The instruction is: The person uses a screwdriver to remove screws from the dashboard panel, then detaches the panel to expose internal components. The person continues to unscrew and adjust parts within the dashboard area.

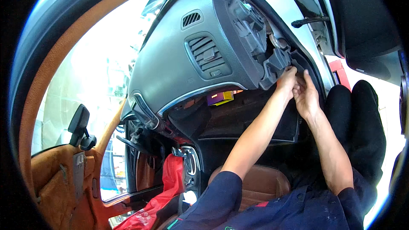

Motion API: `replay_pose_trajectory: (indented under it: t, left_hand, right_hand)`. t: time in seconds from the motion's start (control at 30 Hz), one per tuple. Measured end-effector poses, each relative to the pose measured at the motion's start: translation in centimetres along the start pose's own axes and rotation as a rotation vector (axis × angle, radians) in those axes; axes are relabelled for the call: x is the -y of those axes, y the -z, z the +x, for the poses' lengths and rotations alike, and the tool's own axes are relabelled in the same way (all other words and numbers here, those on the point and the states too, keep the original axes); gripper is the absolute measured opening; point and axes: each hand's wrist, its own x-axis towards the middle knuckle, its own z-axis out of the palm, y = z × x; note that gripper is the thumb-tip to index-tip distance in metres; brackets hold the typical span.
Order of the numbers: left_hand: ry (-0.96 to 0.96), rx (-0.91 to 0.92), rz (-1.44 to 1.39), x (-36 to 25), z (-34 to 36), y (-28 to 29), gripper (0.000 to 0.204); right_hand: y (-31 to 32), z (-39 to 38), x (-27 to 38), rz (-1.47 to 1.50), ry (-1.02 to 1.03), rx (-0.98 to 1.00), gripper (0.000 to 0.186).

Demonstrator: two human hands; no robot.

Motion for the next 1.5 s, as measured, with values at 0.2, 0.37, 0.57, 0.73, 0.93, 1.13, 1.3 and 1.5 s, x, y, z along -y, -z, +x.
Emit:
replay_pose_trajectory:
  t: [0.2, 0.37, 0.57, 0.73, 0.93, 1.13, 1.3, 1.5]
  left_hand:
    - [0.184, 0.216, -0.246, 0.4, 1.3, 1.6, 0.030]
    - [-0.015, 0.234, 0.073, -0.4, 0.1, 0.5, 0.029]
    - [0.121, -0.033, 0.109, -0.4, 0.4, -1.1, 0.020]
    - [0.082, -0.025, 0.057, 2.2, 2.4, 1.5, 0.022]
    - [0.057, -0.032, 0.284, -0.7, -1.0, -0.1, 0.043]
    - [-0.039, -0.103, 0.072, 1.8, 1.9, -0.4, 0.031]
    - [0.030, 0.001, -0.057, 2.2, 2.7, 0.2, 0.034]
    - [0.067, 0.176, -0.210, 2.2, 3.2, 1.4, 0.038]
  right_hand:
    - [1.1, 1.4, 1.1, -0.111, -0.141, 0.154, 0.035]
    - [1.0, 0.5, 1.4, -0.507, -0.009, 0.044, 0.023]
    - [3.6, 2.6, 0.5, -0.036, -0.328, 0.228, 0.016]
    - [4.1, 2.6, -1.4, 0.221, -0.412, 0.100, 0.019]
    - [2.7, 2.0, -1.9, -0.555, 0.145, -0.008, 0.012]
    - [2.6, 2.3, -2.0, -0.393, 0.104, -0.021, 0.016]
    - [3.9, 1.9, 0.8, 0.045, -0.415, 0.066, 0.050]
    - [3.7, 1.9, 1.2, 0.578, -0.686, 0.243, 0.040]
